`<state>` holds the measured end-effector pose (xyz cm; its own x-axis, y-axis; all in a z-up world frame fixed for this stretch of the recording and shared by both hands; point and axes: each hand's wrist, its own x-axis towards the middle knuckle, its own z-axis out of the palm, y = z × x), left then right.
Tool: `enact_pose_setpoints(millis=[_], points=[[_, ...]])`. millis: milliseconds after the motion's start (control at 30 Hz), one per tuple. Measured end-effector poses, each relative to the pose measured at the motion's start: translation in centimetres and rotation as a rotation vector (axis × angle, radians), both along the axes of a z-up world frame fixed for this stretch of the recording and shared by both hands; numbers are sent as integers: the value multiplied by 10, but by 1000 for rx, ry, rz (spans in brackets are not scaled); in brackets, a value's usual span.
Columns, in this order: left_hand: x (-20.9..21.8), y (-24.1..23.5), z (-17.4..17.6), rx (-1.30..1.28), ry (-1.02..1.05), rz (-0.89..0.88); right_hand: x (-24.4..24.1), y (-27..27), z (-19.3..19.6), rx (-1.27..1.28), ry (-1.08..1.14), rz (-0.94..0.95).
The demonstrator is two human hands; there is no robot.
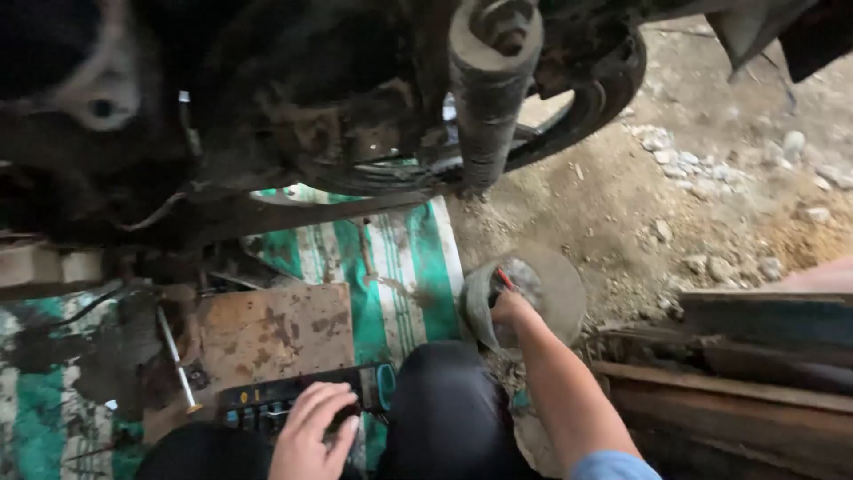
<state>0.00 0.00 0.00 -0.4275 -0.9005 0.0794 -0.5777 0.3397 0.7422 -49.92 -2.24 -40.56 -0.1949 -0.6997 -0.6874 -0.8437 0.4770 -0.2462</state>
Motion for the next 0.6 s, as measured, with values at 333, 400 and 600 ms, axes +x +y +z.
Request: enact_pose_setpoints(millis=[333,400,600], points=[[-9,-6,32,-15,-46,-22,21,6,103,25,140,-189],[-25,-13,43,30,-41,-75,5,-2,37,70,-101,294],[-71,-14,11,144,116,-198,10,15,201,-281,-951,-539]])
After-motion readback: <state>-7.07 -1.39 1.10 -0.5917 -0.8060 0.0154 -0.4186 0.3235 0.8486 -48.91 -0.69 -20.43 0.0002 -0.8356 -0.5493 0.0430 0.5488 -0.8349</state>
